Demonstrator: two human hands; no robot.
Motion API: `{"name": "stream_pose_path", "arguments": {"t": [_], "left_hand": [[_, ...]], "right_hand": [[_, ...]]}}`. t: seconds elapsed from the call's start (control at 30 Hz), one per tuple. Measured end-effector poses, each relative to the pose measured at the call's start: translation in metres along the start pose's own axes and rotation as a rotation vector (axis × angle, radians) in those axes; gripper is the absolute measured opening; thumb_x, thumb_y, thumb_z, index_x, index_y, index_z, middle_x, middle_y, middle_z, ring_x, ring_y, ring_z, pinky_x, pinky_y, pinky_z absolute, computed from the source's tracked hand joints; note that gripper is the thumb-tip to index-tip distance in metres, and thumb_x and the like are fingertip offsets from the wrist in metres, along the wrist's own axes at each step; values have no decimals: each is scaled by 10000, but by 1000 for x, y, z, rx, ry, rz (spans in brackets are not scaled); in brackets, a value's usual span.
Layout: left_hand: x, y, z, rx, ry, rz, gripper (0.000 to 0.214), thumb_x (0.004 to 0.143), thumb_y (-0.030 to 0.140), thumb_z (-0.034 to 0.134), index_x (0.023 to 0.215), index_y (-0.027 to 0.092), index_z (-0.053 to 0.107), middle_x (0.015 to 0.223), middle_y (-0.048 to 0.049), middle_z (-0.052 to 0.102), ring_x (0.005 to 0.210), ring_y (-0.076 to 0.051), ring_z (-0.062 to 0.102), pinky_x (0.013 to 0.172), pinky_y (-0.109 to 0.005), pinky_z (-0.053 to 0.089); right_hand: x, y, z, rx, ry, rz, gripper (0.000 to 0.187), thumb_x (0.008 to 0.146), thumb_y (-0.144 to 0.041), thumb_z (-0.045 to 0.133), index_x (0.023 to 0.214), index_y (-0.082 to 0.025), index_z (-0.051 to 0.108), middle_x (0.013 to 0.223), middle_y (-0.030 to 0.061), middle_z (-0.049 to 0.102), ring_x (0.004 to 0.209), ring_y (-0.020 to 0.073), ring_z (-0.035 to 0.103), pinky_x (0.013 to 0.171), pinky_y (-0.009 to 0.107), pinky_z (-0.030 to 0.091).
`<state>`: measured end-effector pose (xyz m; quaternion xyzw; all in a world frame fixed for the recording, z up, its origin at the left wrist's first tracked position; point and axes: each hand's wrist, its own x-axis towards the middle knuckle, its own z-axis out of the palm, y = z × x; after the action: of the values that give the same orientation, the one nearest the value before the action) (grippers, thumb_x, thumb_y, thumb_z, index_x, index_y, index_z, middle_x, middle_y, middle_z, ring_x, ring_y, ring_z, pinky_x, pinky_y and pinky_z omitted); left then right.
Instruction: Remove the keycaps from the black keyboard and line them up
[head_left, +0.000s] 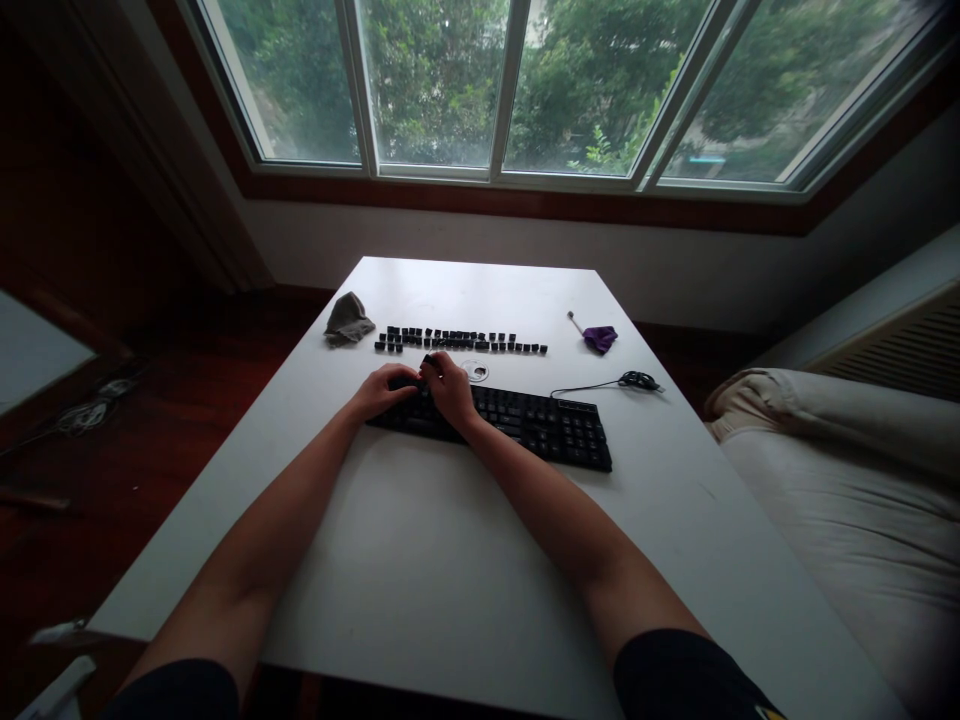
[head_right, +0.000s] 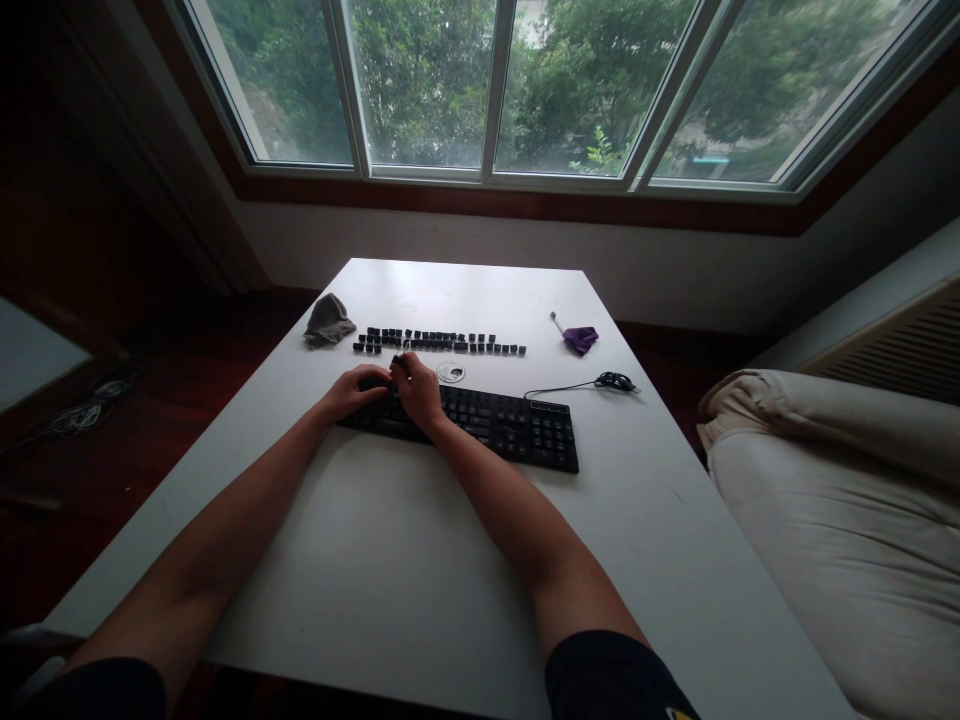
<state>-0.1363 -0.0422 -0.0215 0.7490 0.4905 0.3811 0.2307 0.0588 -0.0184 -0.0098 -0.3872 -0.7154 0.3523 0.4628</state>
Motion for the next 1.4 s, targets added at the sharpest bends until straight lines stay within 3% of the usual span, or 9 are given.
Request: {"name": "stream_pose_path", "arguments": {"t": [0.13, 0.3, 0.4, 0.6, 0.83, 1.0, 1.2, 1.3, 1.4], "left_hand": [[2, 5, -1, 137, 6, 49, 298, 842, 440, 677, 1069, 252, 723, 1116, -60, 727, 1084, -264, 636, 1038, -445, 459], [8, 18, -2, 409, 50, 158, 209, 876, 368, 657, 1045, 258, 710, 1091, -37, 726, 1061, -247, 628, 1130, -487, 349], [9, 24, 0, 469, 67, 165, 206, 872, 329, 659, 1062, 255, 694, 1069, -39, 724, 1046, -247, 630, 1088, -461, 387], [7, 30, 3, 483, 78, 157, 259, 876, 250, 637, 1135, 244, 637, 1002, -34, 718, 931, -218, 653, 964, -406, 454], [6, 32, 4, 578, 18, 253, 274, 928, 245, 565, 1191, 266, 640, 1099, -56, 686, 1003, -230, 628, 952, -402, 457], [6, 31, 5, 590, 46, 294, 246, 932, 236, 557, 1159, 249, 651, 1128, -73, 658, 1042, -236, 607, 938, -402, 477], [7, 36, 6, 580, 69, 342, 236, 933, 219, 560, 1144, 256, 659, 1092, -64, 668, 1025, -232, 594, 931, -396, 491], [6, 37, 6, 549, 120, 296, 201, 938, 249, 566, 1112, 257, 665, 1073, -54, 685, 1017, -232, 603, 938, -397, 487], [7, 33, 2, 523, 248, 177, 183, 921, 242, 576, 1080, 252, 667, 1067, -48, 695, 1020, -235, 616, 949, -399, 481]], "right_hand": [[5, 10, 3, 81, 26, 32, 173, 938, -408, 528, 943, -238, 564, 811, 9, 707, 753, 181, 686, 689, 280, 530], [11, 22, 6, 243, 80, 77, 234, 925, -467, 535, 943, -234, 542, 793, 2, 679, 656, 152, 656, 555, 240, 505], [13, 25, 6, 288, 97, 90, 253, 910, -481, 554, 935, -230, 543, 778, -2, 663, 647, 143, 640, 536, 228, 500], [14, 26, 4, 319, 93, 83, 254, 900, -475, 573, 939, -224, 556, 758, -5, 648, 659, 147, 636, 547, 234, 502], [16, 31, 3, 303, 86, 83, 263, 900, -480, 575, 955, -223, 570, 745, -4, 645, 646, 144, 614, 542, 231, 469], [17, 33, 4, 300, 83, 88, 249, 898, -466, 581, 964, -226, 572, 749, -6, 647, 639, 135, 610, 543, 220, 462], [23, 39, 4, 447, 73, 252, 266, 853, -443, 614, 972, -215, 546, 748, -11, 627, 594, 129, 628, 448, 196, 433], [26, 39, 4, 515, 101, 317, 269, 841, -431, 618, 969, -210, 535, 727, -24, 603, 554, 118, 618, 422, 190, 431], [25, 38, 3, 529, 119, 327, 266, 835, -428, 624, 951, -209, 528, 722, -29, 591, 555, 114, 622, 422, 187, 443]]}}
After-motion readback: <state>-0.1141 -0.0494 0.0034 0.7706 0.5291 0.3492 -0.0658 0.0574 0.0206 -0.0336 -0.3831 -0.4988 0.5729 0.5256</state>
